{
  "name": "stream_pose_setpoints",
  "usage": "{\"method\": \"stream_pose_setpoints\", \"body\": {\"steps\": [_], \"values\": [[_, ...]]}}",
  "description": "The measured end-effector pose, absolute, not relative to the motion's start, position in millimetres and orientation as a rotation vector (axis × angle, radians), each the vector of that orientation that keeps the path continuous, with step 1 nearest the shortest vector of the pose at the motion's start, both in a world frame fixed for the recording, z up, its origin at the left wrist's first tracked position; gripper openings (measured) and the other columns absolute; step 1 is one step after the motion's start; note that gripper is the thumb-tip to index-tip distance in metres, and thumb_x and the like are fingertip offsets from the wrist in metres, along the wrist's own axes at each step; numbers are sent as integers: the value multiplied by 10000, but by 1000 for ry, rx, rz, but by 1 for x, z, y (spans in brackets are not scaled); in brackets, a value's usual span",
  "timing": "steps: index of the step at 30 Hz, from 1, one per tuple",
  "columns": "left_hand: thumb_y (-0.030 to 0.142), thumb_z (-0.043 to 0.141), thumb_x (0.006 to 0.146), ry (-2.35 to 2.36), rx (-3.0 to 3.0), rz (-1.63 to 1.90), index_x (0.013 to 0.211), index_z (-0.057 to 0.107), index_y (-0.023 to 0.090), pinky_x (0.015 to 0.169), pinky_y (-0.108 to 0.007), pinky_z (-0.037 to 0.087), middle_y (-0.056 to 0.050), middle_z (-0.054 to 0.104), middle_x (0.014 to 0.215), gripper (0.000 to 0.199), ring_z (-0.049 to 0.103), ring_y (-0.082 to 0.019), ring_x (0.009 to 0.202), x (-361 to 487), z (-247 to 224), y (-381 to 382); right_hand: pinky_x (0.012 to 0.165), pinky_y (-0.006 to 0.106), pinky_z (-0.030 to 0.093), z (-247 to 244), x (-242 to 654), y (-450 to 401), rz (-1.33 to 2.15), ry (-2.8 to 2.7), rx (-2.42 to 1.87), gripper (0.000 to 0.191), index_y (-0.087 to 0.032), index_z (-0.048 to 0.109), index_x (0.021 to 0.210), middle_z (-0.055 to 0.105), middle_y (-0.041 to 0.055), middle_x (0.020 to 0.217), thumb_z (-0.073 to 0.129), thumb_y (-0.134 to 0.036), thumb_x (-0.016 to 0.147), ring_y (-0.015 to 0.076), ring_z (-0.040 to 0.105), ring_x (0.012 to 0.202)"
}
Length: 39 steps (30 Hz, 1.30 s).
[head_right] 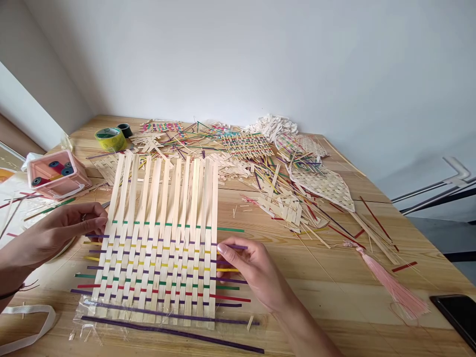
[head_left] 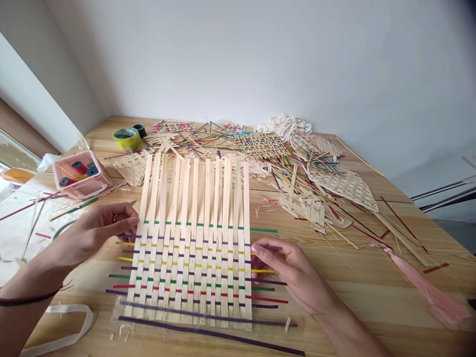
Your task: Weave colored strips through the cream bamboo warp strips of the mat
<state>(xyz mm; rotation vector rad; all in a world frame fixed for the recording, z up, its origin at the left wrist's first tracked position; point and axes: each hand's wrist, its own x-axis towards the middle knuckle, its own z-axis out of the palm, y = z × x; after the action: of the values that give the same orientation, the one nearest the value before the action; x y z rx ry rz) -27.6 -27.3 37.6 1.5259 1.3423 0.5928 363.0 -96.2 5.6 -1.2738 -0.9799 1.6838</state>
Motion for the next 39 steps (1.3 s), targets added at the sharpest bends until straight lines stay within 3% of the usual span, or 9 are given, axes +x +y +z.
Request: {"method": "stream_pose_setpoints", "body": {"steps": [9,17,39], "values": [[489,732,872,1360,1496,616,872,743,209,774,-319,562,-52,745,867,280,718,-223,805,-34,37,-23,598,244,611,6,362,-94,1661,-997,-1260,339,-176,746,769,642,21,773,808,-501,839,147,617,732],[498,760,851,1329,1456,637,891,751,200,772,-322,573,-60,759,876,301,729,-223,798,-35,32,-20,600,246,611,5,364,-97,1682,-1002,-1236,322,-182,738,780,631,16,778,793,-489,860,142,616,726],[552,673,914,1322,1559,594,851,698,217,726,-265,486,1,660,813,341,606,-160,759,-26,26,-19,641,258,627,4,367,-94,1692,-1064,-1231,347,-170,728,803,627,14,770,786,-506,862,134,602,725]]}}
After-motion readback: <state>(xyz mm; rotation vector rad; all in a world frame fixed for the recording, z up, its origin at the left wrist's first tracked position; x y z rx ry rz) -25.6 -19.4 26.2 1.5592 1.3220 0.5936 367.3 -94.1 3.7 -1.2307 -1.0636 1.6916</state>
